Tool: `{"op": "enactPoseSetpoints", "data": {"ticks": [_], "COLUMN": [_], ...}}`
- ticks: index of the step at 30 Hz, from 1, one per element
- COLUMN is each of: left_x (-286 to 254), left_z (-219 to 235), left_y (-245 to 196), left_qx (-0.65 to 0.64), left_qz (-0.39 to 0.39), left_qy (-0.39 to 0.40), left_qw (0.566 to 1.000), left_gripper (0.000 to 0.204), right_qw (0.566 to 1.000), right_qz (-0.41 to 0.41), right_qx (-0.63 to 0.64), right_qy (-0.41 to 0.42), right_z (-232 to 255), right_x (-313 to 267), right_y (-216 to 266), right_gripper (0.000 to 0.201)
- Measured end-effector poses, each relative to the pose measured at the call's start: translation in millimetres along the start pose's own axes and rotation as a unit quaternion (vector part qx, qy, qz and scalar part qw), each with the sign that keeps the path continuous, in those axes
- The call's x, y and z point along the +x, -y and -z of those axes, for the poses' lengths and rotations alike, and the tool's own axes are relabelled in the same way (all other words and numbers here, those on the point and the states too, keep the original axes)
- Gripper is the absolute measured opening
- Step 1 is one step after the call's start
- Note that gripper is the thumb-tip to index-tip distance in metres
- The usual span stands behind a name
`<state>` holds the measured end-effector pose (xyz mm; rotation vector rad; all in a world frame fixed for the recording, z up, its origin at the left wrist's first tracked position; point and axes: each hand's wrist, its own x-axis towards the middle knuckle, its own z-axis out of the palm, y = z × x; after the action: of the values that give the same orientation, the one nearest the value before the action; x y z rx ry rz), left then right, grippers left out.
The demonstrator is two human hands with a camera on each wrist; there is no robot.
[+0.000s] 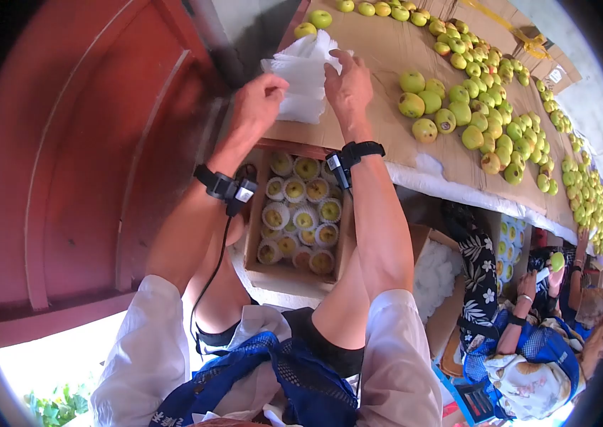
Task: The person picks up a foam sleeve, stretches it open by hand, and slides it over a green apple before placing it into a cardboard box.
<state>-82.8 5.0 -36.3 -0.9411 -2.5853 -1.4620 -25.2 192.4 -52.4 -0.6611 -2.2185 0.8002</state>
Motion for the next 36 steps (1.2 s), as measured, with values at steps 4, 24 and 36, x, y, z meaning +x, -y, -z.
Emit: {"op": "enactPoseSetpoints", "data": {"ticks": [4,24,36], "left_x": [-6,-28,-22], "left_z": [-10,-13,-11], "left_y": [5,-6,-6], "left_qx": [0.012,0.174,0.091], "left_qz": [-0.037,-0.127,-0.098], "left_qy": [0.0,0.07,0.048], "left_qw": [0.999,0.974,0.99], "left_gripper": [0.015,0.023,0.021], "right_qw": [0.999,0.999,0.995], "right_qz": [-0.011,0.019,-0.021], "right_qx": [-0.026,0.032,0.087], "right_qy": [0.02,-0.036,-0.052], "right_z": [-15,-13,-13], "right_x": [7,11,10], "right_y": [6,-2,8], "right_gripper": [0.036,0.02,0.023]}}
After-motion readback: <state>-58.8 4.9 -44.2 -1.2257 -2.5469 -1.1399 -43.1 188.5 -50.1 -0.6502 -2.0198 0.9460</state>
